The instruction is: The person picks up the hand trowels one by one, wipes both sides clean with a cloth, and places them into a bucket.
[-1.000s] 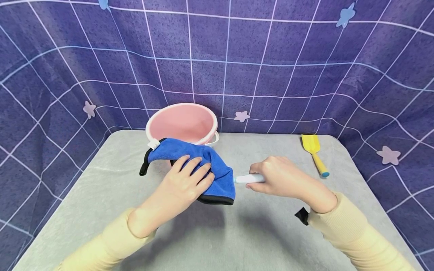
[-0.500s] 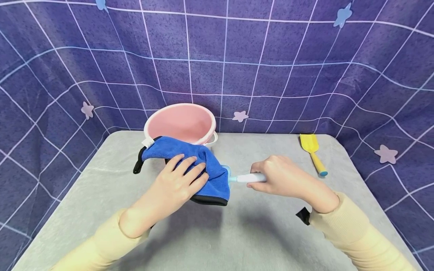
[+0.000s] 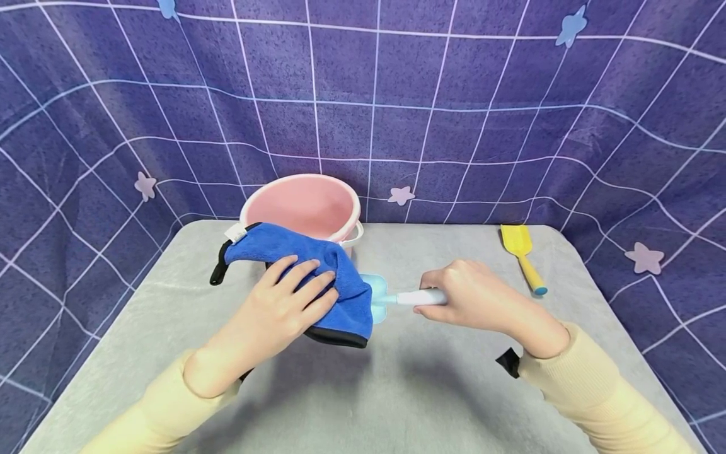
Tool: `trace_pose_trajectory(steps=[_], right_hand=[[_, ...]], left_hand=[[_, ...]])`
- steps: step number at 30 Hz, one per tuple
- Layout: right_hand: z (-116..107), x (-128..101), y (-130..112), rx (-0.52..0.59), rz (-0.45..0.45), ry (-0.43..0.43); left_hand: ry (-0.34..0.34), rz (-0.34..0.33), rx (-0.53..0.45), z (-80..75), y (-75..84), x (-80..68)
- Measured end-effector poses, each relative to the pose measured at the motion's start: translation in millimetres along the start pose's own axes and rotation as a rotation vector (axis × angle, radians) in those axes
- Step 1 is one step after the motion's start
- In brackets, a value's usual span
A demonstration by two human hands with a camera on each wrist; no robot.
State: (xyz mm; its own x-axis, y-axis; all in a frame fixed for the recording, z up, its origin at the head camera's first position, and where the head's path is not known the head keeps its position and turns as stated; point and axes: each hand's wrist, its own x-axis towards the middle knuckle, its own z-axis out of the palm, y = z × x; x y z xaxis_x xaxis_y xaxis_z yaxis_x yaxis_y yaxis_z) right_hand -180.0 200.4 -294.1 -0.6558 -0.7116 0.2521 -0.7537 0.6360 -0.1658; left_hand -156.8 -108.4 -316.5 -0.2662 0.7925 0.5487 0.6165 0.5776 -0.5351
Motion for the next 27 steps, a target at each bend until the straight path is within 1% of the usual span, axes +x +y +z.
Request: trace_pose_trajectory(steps=[6, 15, 20, 23, 27], right_hand=[[1, -1, 2, 0.003, -0.009, 0.022], [2, -4, 5, -0.01, -0.024, 0.043], [2, -5, 6, -0.016, -0.041, 0.066], [2, -5, 6, -0.014, -0.04, 0.063], [2, -5, 6, -0.011, -0.025, 0.051]], left_hand=[[0.066, 0.001, 0.003, -0.4, -5.4, -3.7], [0.071, -0.036, -0.023, -3.4, -11.2, -13.7], [0.096, -0.043, -0.019, -3.4, -15.1, -19.9], [0.112, -0.051, -0.017, -2.6, -16.9, -23.9], [0.108, -0.072, -0.034, -3.3, -18.3, -28.6]])
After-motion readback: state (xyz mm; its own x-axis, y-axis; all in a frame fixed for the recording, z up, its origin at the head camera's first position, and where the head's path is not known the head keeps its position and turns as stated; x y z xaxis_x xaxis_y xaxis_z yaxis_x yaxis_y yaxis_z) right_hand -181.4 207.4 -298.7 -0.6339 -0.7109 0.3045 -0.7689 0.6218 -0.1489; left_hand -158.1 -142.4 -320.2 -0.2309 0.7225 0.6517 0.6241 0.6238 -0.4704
